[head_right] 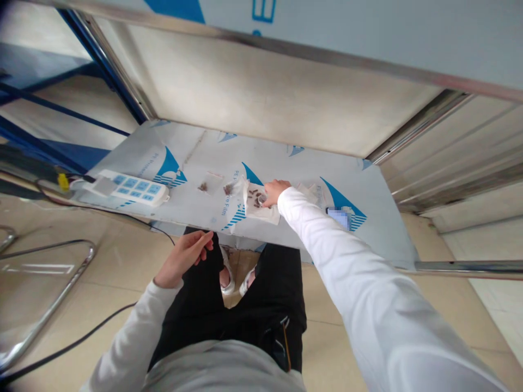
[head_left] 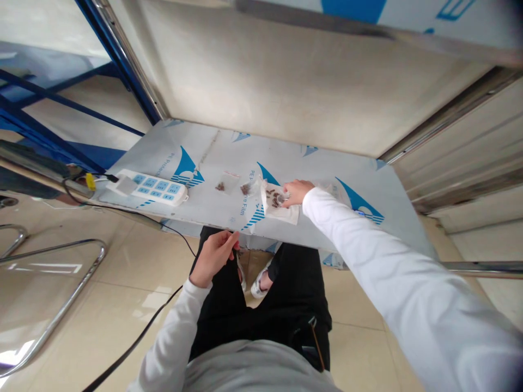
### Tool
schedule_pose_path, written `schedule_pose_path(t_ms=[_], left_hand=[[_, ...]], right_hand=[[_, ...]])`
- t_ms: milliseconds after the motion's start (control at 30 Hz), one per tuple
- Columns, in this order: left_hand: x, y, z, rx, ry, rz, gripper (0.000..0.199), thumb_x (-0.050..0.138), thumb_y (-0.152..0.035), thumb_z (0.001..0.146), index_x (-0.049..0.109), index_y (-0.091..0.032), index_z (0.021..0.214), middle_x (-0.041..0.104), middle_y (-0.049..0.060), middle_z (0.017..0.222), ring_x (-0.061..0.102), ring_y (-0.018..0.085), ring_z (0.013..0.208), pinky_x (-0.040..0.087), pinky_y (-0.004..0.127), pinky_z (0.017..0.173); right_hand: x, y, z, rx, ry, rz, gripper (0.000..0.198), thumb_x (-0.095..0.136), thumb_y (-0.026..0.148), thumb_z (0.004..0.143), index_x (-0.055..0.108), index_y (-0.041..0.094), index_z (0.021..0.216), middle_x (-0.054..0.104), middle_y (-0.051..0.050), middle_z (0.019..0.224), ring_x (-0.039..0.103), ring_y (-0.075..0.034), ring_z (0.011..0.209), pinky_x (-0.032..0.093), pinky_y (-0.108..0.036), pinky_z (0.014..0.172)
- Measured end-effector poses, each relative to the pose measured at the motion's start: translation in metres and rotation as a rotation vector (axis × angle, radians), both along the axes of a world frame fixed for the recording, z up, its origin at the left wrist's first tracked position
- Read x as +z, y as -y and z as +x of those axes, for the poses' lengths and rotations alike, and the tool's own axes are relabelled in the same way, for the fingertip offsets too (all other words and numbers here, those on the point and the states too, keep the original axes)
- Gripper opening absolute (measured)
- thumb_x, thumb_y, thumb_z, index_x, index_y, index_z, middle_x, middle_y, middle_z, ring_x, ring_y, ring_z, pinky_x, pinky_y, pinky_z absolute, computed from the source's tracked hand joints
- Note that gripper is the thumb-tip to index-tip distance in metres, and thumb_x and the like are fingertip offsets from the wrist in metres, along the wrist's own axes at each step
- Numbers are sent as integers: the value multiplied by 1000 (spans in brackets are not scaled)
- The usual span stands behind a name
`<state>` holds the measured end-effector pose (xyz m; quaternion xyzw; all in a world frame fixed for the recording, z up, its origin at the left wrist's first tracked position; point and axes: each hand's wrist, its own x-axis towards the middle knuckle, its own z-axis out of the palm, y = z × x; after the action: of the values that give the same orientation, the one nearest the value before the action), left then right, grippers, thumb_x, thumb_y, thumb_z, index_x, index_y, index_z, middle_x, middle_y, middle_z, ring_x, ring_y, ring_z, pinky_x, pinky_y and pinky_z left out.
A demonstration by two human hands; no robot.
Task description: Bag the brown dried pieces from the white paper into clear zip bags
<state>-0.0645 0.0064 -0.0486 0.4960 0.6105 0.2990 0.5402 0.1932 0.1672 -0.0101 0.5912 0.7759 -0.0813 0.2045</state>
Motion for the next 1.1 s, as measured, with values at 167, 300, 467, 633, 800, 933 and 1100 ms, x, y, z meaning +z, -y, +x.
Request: schedule_pose_path(t_ms=[167,300,467,633,800,933,1100], left_hand=[[-1,3,-10,55,35,-25,46,57,-61,75,59,-15,65,60,1,62,48,8,45,31,18,41],[-6,5,-12,62,54,-47,47,58,-62,74,60,-15,66,62,2,64,49,9,46,31,18,40],[-9,9,-12,61,29,-29,45,57,-60,76,61,-16,67,62,2,63,49,8,46,31,17,41],[-11,10,-10,50,-16,-9,44,55,-58,76,62,-16,67,62,1,62,51,9,46,33,19,42],[-10,10,1,6,-47,-26,42,54,-56,77,62,-16,67,63,2,63,53,10,48,34,19,44],[-12,10,5,-20,-64,-32,42,53,-56,77,62,-16,68,65,3,65,54,10,49,35,19,44],[-13,11,2,-16,-80,-30,42,52,-57,77,62,-16,68,65,2,65,54,11,49,36,20,45]], right_hand=[[13,-7,-21,123,146,-26,58,77,47,61,65,18,110,66,-15,110,62,-31,101,46,-38,81],[18,-10,-27,167,186,-42,60,80,45,57,65,17,109,66,-16,112,62,-34,103,46,-40,82],[23,-7,-23,207,257,-40,63,80,44,57,64,17,112,65,-17,112,61,-35,104,47,-40,81],[28,-1,-12,245,237,7,55,77,40,63,63,19,113,65,-15,114,59,-32,107,47,-38,79],[24,-2,-25,351,276,11,43,79,25,65,67,18,106,66,-16,111,56,-32,110,45,-38,82],[16,-6,-40,427,332,6,38,76,19,65,68,17,102,68,-15,104,58,-31,105,45,-38,80],[18,-8,-49,478,360,30,39,75,21,64,69,18,103,67,-15,106,57,-32,107,45,-39,79]])
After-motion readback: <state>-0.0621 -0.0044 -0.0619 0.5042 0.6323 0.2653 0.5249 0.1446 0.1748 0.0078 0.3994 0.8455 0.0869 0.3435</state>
